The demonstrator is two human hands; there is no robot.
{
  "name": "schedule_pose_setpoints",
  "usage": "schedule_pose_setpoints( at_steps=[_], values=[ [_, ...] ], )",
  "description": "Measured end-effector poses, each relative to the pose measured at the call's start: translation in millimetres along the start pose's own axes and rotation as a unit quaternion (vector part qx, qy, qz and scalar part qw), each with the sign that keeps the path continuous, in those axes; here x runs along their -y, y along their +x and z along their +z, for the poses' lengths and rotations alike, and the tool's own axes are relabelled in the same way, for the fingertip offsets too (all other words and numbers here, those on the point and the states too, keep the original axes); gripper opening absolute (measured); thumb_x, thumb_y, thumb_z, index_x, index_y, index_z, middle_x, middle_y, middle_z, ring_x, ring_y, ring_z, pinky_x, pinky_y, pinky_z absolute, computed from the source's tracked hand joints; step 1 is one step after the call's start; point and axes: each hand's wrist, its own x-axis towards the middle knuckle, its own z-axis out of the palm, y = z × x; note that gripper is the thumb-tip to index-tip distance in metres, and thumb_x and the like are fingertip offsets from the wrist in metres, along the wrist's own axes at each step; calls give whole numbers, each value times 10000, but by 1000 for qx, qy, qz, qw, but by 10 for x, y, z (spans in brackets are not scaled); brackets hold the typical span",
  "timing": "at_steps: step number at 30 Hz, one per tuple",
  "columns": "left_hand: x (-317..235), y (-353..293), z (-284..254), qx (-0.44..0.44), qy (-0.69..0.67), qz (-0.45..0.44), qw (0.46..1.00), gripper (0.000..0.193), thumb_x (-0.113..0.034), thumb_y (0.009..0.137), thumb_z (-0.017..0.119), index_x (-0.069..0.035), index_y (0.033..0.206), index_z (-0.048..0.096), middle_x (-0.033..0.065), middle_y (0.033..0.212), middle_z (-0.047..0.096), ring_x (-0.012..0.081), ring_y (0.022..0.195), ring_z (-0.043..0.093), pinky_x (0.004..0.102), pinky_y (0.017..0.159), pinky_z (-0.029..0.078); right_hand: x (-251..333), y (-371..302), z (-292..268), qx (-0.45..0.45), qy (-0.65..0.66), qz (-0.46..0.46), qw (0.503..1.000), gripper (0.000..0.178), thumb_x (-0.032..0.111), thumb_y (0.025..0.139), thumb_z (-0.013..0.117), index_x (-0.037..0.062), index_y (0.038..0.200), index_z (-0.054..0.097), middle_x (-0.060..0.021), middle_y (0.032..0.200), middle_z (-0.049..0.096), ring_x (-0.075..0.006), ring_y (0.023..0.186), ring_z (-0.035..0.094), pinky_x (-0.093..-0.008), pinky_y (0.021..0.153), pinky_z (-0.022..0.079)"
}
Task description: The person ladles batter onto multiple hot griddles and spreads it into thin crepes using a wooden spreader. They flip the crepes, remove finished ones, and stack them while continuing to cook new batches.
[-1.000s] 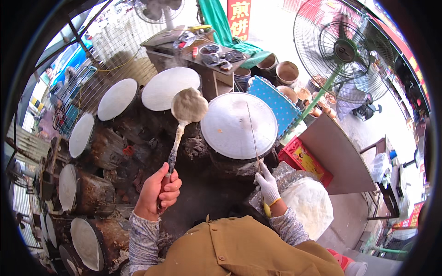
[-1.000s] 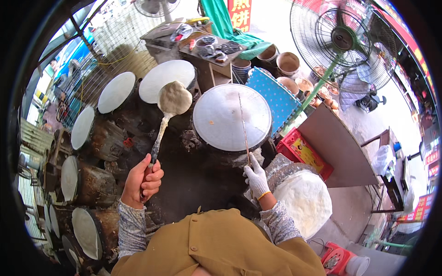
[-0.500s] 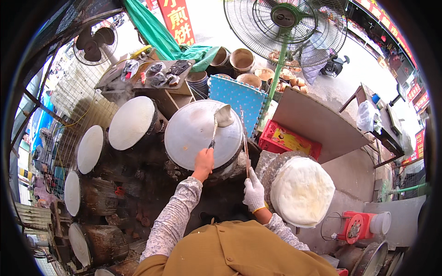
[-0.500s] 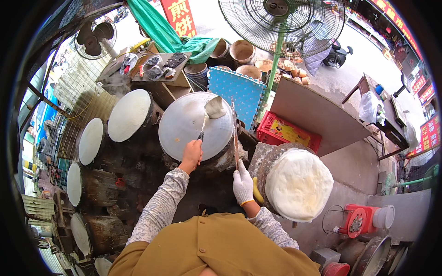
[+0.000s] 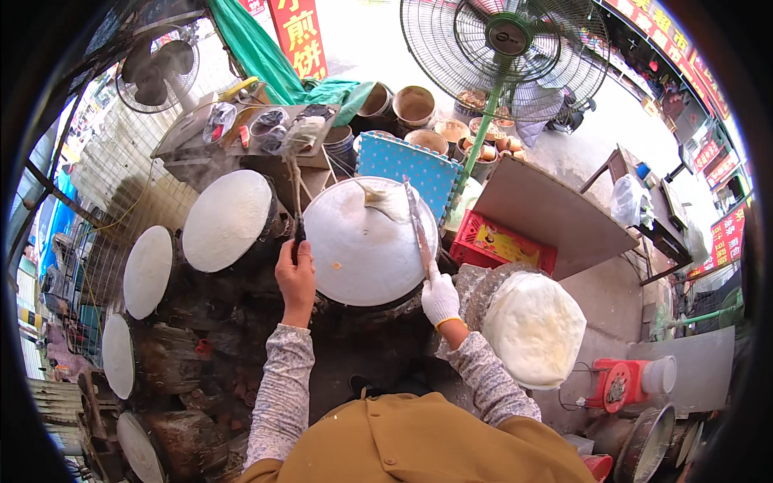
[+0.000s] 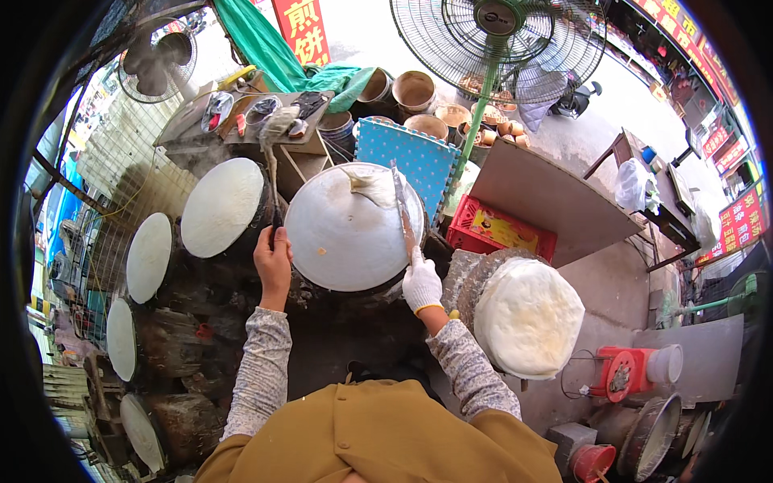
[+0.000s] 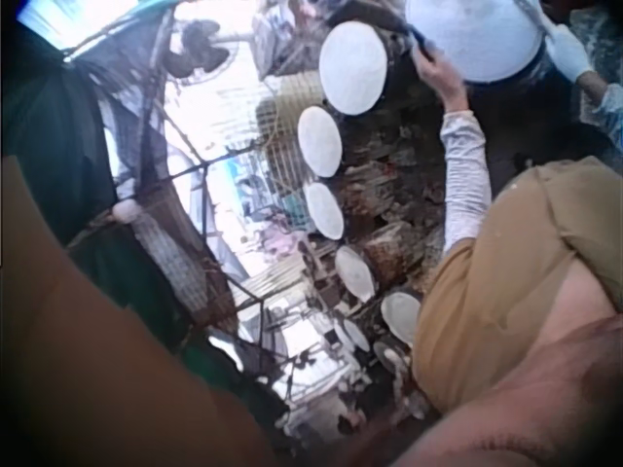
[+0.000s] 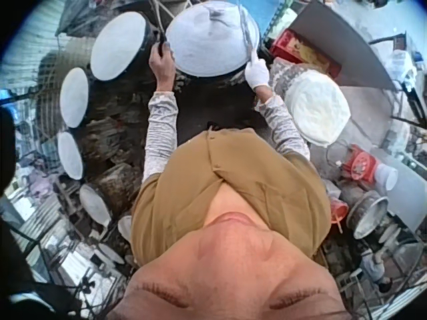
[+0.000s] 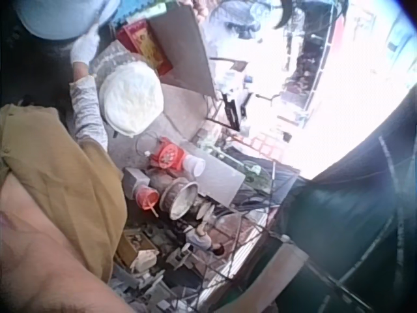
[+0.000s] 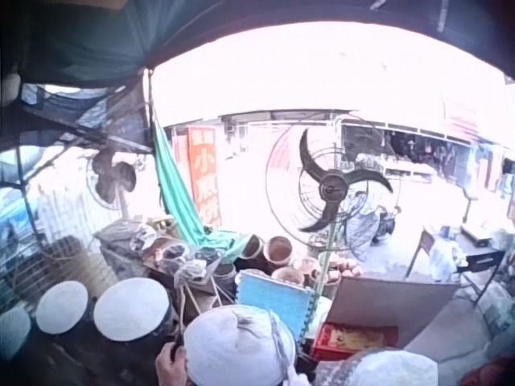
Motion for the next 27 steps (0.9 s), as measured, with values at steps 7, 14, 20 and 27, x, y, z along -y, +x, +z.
schedule_pose_setpoints(
  at_steps=[7, 14, 20, 27],
  values=[
    [-178, -366, -443, 184, -325, -316, 872, 356, -360, 1054, 376, -37, 1007, 517, -3, 661, 460, 90, 490, 412, 242, 449, 346, 637, 767, 518, -28, 221, 8, 975, 371, 205, 901, 534, 42, 1219, 635, -267, 1026, 667, -392, 992, 641, -404, 877, 491],
    [-15, -714, -1054, 194, -396, -426, 790, 407, -469, 1038, 353, -115, 914, 511, -30, 624, 391, 85, 451, 346, 236, 411, 302, 229, -169, -41, -48, 128, 59, 989, 389, 194, 927, 509, 49, 1276, 599, -260, 977, 672, -383, 900, 671, -446, 830, 518],
    [67, -723, -889, 241, -427, -480, 728, 425, -476, 1043, 324, -115, 871, 467, -32, 617, 367, 79, 444, 325, 230, 405, 287, 900, 383, 540, -40, 201, 11, 979, 389, 236, 918, 522, 37, 1237, 622, -282, 1005, 656, -418, 966, 639, -450, 869, 493],
    [-35, -754, -1304, 230, -416, -452, 755, 436, -477, 1046, 313, -105, 869, 456, -34, 609, 347, 77, 424, 312, 224, 394, 283, 177, 304, -52, -61, 186, 72, 978, 347, 207, 899, 580, 28, 1184, 664, -233, 1025, 698, -275, 959, 703, -335, 867, 521]
  ],
)
